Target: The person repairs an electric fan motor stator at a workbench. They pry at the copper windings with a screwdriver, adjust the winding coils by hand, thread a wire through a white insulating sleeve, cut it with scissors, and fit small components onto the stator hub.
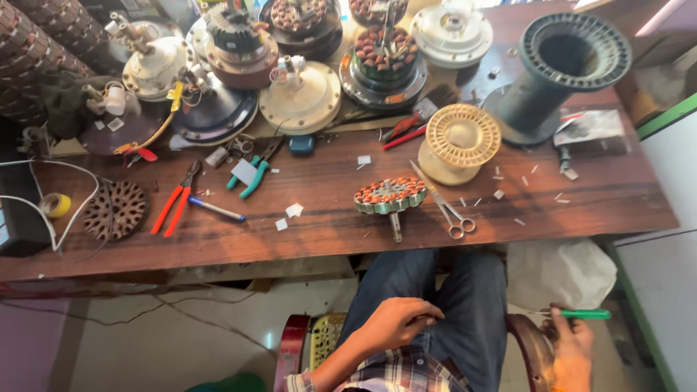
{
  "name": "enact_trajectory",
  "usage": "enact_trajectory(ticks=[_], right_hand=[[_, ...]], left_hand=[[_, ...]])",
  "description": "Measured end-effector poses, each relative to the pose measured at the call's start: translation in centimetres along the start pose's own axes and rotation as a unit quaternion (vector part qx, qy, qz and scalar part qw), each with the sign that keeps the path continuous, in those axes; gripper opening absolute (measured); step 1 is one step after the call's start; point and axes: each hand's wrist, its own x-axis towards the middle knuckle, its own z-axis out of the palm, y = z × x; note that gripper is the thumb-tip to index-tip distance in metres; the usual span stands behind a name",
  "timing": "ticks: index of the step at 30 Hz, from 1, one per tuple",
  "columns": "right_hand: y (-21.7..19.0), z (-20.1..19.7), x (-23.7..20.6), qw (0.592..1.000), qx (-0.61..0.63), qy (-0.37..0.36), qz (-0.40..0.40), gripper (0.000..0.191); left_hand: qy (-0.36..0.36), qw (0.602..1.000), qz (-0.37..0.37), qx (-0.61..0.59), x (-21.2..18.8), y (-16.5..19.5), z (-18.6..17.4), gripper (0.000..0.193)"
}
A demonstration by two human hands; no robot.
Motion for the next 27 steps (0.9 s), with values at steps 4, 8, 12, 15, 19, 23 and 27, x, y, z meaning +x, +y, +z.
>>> enact_trajectory(ticks=[4,8,12,15,19,23,27], right_hand=[[-1.0,0.6,-0.2,1.0,0.013,-0.01,0.002,0.026],[-1.8,1.4,-0.8,1.0,0.009,-0.018,-0.008,0.027],[-2.4,1.8,-1.2,1.0,0.019,-0.015,0.002,0.028],[-2.7,1.9,-1.4,1.0,0.021,-0.019,-0.011,0.028],[-2.6,1.9,-1.3,1.0,0.005,-0.017,-0.016,0.029],[-2.1,1.6,-1.0,0.999,-0.031,0.006,-0.009,0.028],[-1.5,1.3,-0.7,0.999,-0.048,-0.004,-0.024,0.027]], left_hand=[[0.016,1.0,0.004,0.005,0.2,0.0,-0.1,0.018],[0.008,1.0,-0.003,-0.002,0.0,0.1,-0.1,0.019],[0.014,1.0,0.008,0.007,0.0,-0.1,0.0,0.019],[0.009,1.0,0.016,0.02,0.2,-0.2,0.2,0.019],[0.0,1.0,0.008,0.03,0.1,-0.4,0.5,0.019],[0.002,0.999,0.013,0.04,0.1,-0.5,0.6,0.019],[-0.003,0.999,-0.005,0.042,0.2,-0.6,0.5,0.02]])
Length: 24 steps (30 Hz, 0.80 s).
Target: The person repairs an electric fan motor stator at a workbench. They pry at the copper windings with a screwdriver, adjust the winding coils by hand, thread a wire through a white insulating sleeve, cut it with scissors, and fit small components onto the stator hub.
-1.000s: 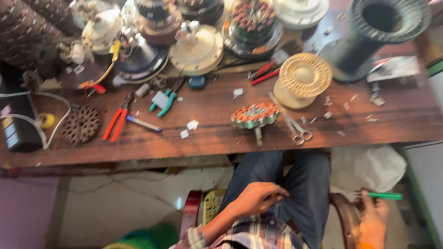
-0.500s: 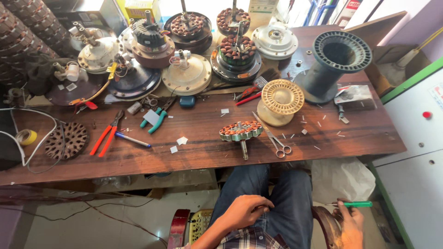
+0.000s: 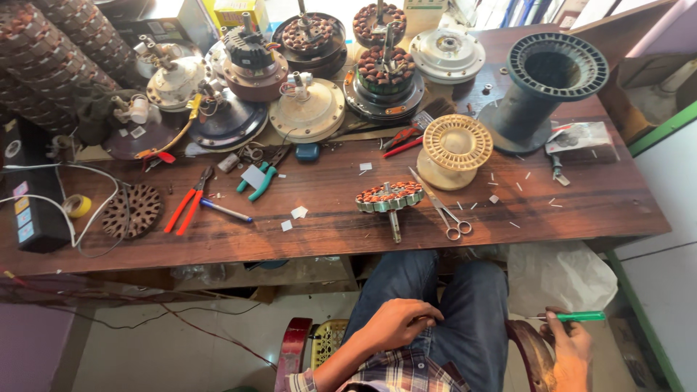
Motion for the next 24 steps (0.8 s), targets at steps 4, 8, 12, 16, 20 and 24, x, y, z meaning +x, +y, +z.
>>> enact_trajectory(ticks=[4,8,12,16,20,24], right_hand=[[0.4,-0.2,0.4,1.0,0.001,-0.017,-0.003,0.027],[0.8,-0.2,0.8,0.999,-0.024,-0.029,-0.012,0.028],[1.1,0.0,1.4,0.995,-0.096,-0.038,-0.01,0.027],[1.2,-0.1,2.0,0.996,-0.031,-0.079,-0.003,0.024],[1.5,-0.6,1.7,0.994,-0.064,-0.068,-0.05,0.021],[2.1,-0.7,0.8,0.984,-0.113,-0.056,-0.125,0.019]], left_hand=[[-0.009,1.0,-0.011,0.006,-0.2,0.0,0.4,0.021],[-0.016,1.0,0.014,-0.002,-0.4,-0.2,1.3,0.02],[-0.023,1.0,0.018,0.001,0.3,-0.6,2.2,0.02],[-0.026,0.999,0.044,0.014,1.8,-0.7,3.0,0.018],[-0.043,0.996,0.072,0.015,3.0,-0.1,4.0,0.018],[-0.063,0.996,0.062,0.014,3.4,0.6,4.7,0.018]])
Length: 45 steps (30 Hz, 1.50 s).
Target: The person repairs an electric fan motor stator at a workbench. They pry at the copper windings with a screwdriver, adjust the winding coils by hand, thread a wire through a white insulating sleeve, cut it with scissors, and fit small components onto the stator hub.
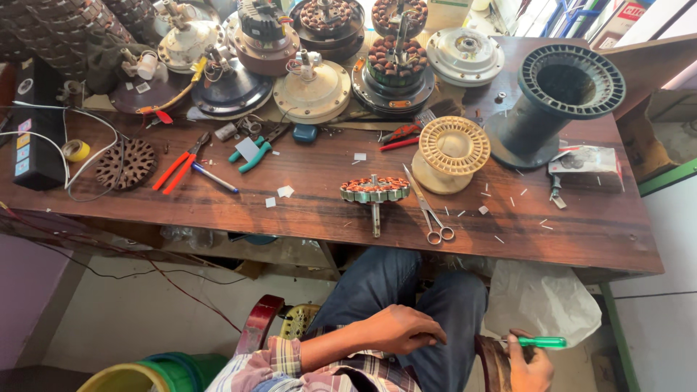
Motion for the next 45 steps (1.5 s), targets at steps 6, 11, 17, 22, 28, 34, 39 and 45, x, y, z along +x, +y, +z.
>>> enact_trajectory(ticks=[6,11,17,22,28,34,39,45], right_hand=[[-0.8,0.5,-0.8,1.0,-0.027,0.013,0.0,0.019],[-1.2,0.6,-0.9,0.997,-0.069,0.019,-0.015,0.018],[-0.6,0.3,-0.1,0.999,-0.032,-0.008,-0.02,0.019],[0.1,-0.2,-0.2,1.0,-0.014,0.018,0.006,0.019],[-0.6,2.4,-2.0,0.994,0.06,0.077,0.052,0.017],[-2.8,8.9,-3.2,0.966,0.234,-0.058,0.094,0.024],[-5.7,9.8,0.1,0.876,0.442,-0.187,0.049,0.018],[-11.4,6.5,9.0,0.584,0.805,-0.088,0.056,0.017]], left_hand=[[-0.007,1.0,0.0,0.014,-0.2,1.3,-0.7,0.017],[-0.016,0.996,0.076,0.049,-0.6,3.8,-4.0,0.019],[0.123,0.968,0.175,0.133,-2.0,6.5,-12.6,0.03],[0.329,0.905,0.099,0.25,-2.8,6.4,-18.6,0.037],[0.353,0.884,0.033,0.304,-4.9,5.8,-21.5,0.031],[0.343,0.898,0.008,0.277,-5.6,6.2,-21.5,0.028],[0.351,0.899,0.098,0.243,-6.0,6.9,-21.0,0.025],[0.382,0.892,0.14,0.195,-6.9,7.9,-21.3,0.028]])
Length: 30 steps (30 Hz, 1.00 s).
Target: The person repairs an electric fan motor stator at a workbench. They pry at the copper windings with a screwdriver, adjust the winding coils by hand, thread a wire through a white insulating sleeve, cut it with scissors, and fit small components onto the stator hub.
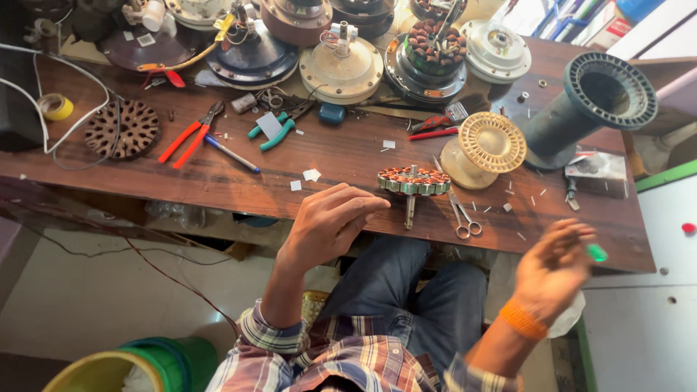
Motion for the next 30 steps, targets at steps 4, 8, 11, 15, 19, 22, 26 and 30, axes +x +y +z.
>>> enact_trajectory(ticks=[4,8,11,15,19,22,26,30], right_hand=[[-1.7,0.9,1.2,0.989,0.027,-0.102,-0.106,0.02],[0.7,-1.9,-0.5,0.989,0.066,-0.123,-0.053,0.017],[2.3,-2.9,-1.0,0.993,0.086,-0.076,0.007,0.015],[2.5,-2.1,-1.7,0.997,-0.008,-0.072,0.036,0.023],[2.8,-1.9,-2.7,0.989,-0.107,-0.099,-0.021,0.025],[2.9,-1.2,-2.6,0.994,-0.066,-0.088,-0.027,0.028],[3.0,0.2,-2.1,0.989,-0.087,-0.077,-0.095,0.026],[3.8,-0.1,-2.2,0.975,-0.166,-0.117,-0.094,0.024]], left_hand=[[0.019,0.999,0.003,-0.026,-0.4,0.2,-1.4,0.03],[0.065,0.995,-0.022,-0.079,-1.1,-0.6,-2.0,0.019],[0.132,0.976,-0.096,-0.143,-1.4,-2.5,-0.6,0.012],[0.247,0.908,-0.234,-0.244,-2.4,-5.5,2.2,0.015],[0.334,0.855,-0.274,-0.288,-3.2,-7.7,4.6,0.014],[0.345,0.848,-0.284,-0.283,-3.6,-8.6,5.2,0.014],[0.358,0.839,-0.281,-0.297,-3.8,-8.9,4.7,0.014],[0.378,0.832,-0.294,-0.28,-4.0,-8.6,3.6,0.014]])
